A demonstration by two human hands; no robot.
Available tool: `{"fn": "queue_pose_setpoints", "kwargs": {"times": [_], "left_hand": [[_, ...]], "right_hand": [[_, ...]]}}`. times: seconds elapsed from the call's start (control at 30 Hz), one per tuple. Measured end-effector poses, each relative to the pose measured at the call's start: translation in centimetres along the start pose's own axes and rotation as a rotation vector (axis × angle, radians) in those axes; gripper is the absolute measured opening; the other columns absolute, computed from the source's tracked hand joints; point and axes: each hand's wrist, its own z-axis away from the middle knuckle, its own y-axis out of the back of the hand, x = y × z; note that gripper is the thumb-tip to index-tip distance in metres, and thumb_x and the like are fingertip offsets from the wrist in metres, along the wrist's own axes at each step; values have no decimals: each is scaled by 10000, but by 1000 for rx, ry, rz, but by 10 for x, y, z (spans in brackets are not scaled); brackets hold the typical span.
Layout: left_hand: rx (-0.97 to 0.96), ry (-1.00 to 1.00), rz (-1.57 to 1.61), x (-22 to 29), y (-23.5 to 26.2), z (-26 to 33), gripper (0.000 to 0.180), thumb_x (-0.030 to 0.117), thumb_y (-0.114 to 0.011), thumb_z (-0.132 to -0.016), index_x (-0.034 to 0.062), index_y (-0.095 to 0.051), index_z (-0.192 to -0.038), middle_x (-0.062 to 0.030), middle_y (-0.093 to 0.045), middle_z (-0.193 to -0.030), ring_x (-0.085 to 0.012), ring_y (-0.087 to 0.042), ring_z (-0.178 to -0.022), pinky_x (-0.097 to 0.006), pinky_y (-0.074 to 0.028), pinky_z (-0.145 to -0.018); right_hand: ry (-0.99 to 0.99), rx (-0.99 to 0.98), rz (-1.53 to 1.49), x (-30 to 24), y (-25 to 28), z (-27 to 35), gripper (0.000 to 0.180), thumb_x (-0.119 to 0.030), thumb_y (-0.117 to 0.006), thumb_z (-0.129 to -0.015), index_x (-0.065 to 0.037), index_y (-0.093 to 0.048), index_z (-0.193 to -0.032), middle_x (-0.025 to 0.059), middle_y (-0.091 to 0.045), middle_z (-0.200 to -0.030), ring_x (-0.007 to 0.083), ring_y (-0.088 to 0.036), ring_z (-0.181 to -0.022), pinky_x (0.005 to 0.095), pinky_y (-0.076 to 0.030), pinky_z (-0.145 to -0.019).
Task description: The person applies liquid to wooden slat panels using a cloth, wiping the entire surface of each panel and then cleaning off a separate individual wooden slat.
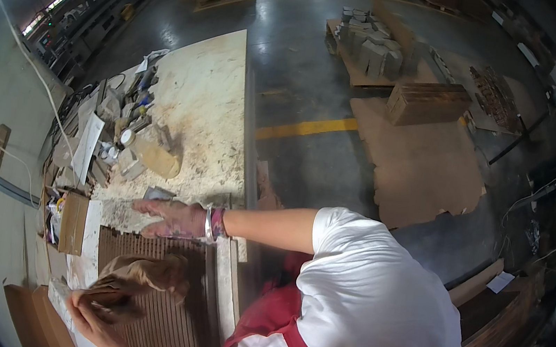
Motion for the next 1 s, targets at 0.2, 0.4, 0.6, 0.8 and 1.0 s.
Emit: {"fn": "queue_pose_setpoints", "kwargs": {"times": [0.2,0.4,0.6,0.8,1.0], "left_hand": [[-370,19,122,33,-88,-48,206,225,-503,-1027,37,-579,-993,-5,-559,-868,-80,-500,-785,-231,-430,-728],[-299,169,460,-22,-81,-75,225,233,-522,-1015,20,-574,-1067,-51,-598,-961,-132,-561,-892,-275,-459,-829],[-460,642,528,-137,-131,-28,476,416,-505,-989,42,-496,-1284,-76,-601,-1147,-226,-599,-1018,-340,-493,-920],[-237,1092,851,-91,-152,-22,585,475,-462,-994,47,-428,-1391,-132,-535,-1325,-282,-544,-1188,-431,-490,-972],[-379,1079,924,-97,-183,-38,588,441,-499,-996,20,-448,-1404,-133,-508,-1406,-292,-489,-1267,-410,-371,-1082]], "right_hand": [[79,-158,1202,-30,-15,22,1071,-319,-772,-764,-243,-56,-1557,205,-571,-1325,307,-593,-1166,384,-487,-971],[-232,-14,635,-7,48,22,356,-167,-660,-784,1,-641,-1098,74,-695,-877,152,-640,-758,282,-521,-645],[254,-19,695,5,22,3,470,-483,-713,-844,-21,-632,-876,1,-568,-684,106,-517,-626,283,-426,-545],[337,110,1396,32,80,24,465,-316,-429,-1022,-71,-448,-1417,115,-507,-1284,198,-530,-1055,305,-417,-881],[-251,310,-377,5,73,45,538,-265,-597,-954,-12,-421,-1395,145,-552,-1348,222,-568,-1199,367,-446,-1051]]}}
